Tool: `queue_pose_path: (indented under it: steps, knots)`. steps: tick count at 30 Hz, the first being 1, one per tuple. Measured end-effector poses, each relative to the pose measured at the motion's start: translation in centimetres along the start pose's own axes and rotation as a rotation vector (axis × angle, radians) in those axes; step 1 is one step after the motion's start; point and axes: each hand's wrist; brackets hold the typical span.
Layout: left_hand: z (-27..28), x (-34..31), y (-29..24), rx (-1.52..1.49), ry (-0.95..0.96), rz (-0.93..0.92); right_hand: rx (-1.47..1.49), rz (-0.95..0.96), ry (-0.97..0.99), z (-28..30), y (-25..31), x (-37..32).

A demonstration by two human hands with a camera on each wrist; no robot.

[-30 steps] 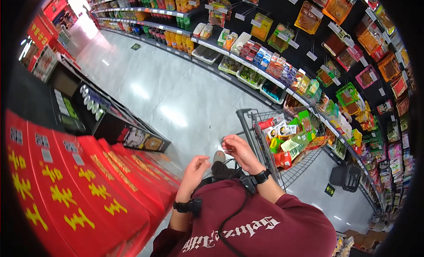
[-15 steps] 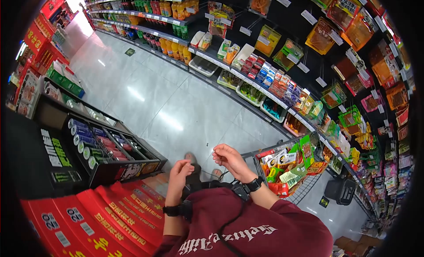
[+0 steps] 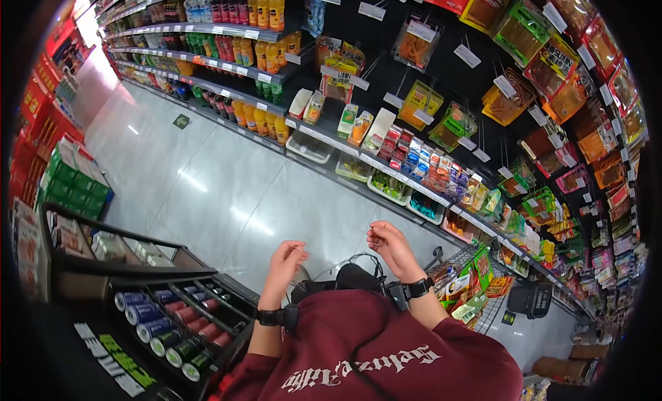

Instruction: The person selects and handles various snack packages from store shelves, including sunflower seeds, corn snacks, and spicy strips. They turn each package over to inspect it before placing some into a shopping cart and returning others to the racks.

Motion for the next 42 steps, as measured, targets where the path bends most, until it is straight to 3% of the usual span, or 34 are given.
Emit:
queue_pose_path:
  steps: [7,13,17,23,28,31,34,37,39,41,42]
  knots:
    - [1.6,11.1,-2.5,0.057,0.035,0.011,0.074,-0.008,-0.057,-1.7,3.6,7.9]
    - [-0.2,22.1,-5.1,0.129,0.125,0.070,0.141,0.006,-0.018,0.8,8.3,20.5]
    - [-1.5,28.7,-9.7,0.203,0.059,0.065,0.217,-0.011,0.010,1.8,13.9,28.8]
    - [-4.0,38.3,-15.1,0.244,-0.087,0.057,-0.044,0.084,0.050,2.0,22.4,39.3]
    - [-5.9,45.4,-17.2,0.280,0.030,0.081,-0.228,0.183,0.018,1.5,25.9,44.4]
    - [-6.3,50.4,-18.6,0.316,0.103,0.015,-0.359,0.293,-0.040,1.5,26.5,47.4]
    - [-6.8,56.0,-20.9,0.357,0.127,-0.194,-0.518,0.402,-0.127,0.2,28.6,49.7]
    - [-7.3,61.4,-24.0,0.332,0.131,-0.225,-0.660,0.478,-0.203,-0.8,30.5,52.9]
    - [-7.1,64.8,-25.5,0.343,0.177,-0.191,-0.718,0.471,-0.277,-1.9,31.8,54.5]
    - [-7.1,68.3,-26.2,0.423,0.252,-0.447,-0.910,0.354,-0.356,-4.0,34.0,55.4]
    - [-7.2,69.9,-26.4,0.439,0.309,-0.453,-0.947,0.373,-0.373,-4.7,34.4,56.3]
Point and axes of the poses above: each hand's wrist, its own x-axis towards the middle knuckle, its own z-axis out of the back of the hand, y = z × x, and after that the axes turned 2 degrees about -z, right-handed
